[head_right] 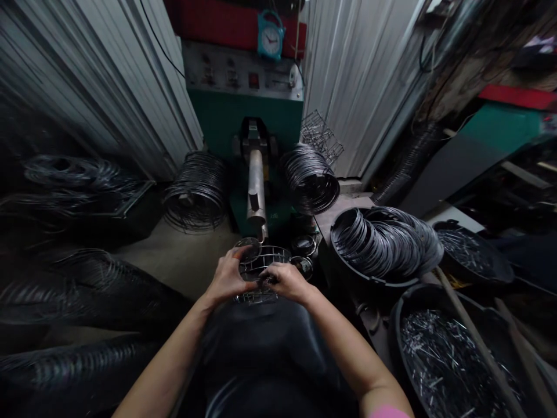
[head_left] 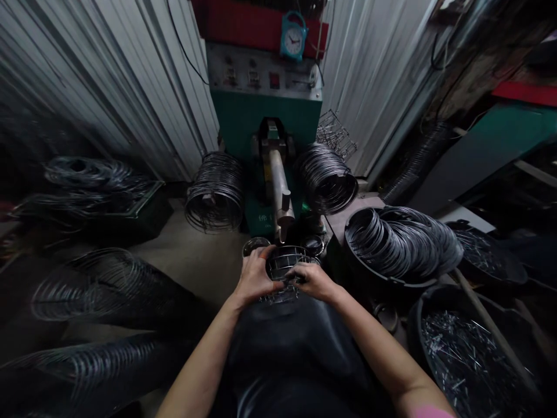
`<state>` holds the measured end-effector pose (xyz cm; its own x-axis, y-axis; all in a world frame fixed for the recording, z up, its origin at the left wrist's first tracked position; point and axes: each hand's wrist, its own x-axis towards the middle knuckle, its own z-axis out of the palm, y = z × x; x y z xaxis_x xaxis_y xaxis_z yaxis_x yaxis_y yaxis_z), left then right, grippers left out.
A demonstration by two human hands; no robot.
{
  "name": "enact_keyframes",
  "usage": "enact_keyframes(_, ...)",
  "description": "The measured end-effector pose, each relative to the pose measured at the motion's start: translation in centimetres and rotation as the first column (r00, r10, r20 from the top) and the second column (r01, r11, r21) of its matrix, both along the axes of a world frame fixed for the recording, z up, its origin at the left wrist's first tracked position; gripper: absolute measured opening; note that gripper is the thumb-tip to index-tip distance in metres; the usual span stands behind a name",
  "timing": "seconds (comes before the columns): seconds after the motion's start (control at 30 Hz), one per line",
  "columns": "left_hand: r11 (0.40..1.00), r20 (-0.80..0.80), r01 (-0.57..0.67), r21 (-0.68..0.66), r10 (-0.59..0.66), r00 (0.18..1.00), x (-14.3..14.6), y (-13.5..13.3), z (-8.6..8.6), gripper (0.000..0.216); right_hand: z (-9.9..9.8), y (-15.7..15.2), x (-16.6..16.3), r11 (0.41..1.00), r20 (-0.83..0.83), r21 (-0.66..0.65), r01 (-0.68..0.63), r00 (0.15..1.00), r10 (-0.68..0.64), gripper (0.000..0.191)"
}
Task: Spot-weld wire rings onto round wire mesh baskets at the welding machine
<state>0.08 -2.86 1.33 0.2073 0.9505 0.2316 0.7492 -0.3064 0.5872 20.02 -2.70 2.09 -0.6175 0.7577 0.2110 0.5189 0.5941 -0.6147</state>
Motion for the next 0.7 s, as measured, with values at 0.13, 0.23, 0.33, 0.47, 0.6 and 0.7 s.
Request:
enact_keyframes(0.13,1.0,-0.008,0.025,-0.008,-0.026,1.0,-0.4,0.8,-0.4,0.087,-0.3,0.4,-0.3,1.0,0.014,0.028,-0.002,1.0,0.001,0.018)
enact_keyframes(0.23,1.0,-0.007,0.029,-0.004,-0.029,1.0,-0.6,1.4,-0.7,0.087,-0.7,0.8,-0.5,0.999,0.005,0.036,-0.002,1.0,0.002,0.018)
enact_keyframes(0.33,0.999,0.017,0.031,0.012,-0.031,0.999,-0.8,2.1,-1.0,0.087,-0.9,1.5,-0.7,0.999,0.005,0.054,-0.001,1.0,0.001,0.019)
enact_keyframes(0.47,1.0,0.048,0.009,0.014,-0.01,0.999,-0.9,3.2,-1.0,0.084,-0.8,2.9,-1.0,0.997,0.034,0.077,-0.004,0.999,0.001,0.021)
enact_keyframes(0.6,0.999,0.057,-0.018,-0.035,0.02,0.998,-0.9,4.4,-0.7,0.083,-0.2,3.9,-1.1,0.998,0.032,0.064,0.005,0.999,-0.007,0.019)
enact_keyframes(0.7,0.999,0.074,0.009,-0.051,-0.005,0.997,-0.7,4.6,-0.5,0.082,-0.1,3.8,-1.1,0.999,0.0,0.049,0.012,1.0,-0.012,0.017)
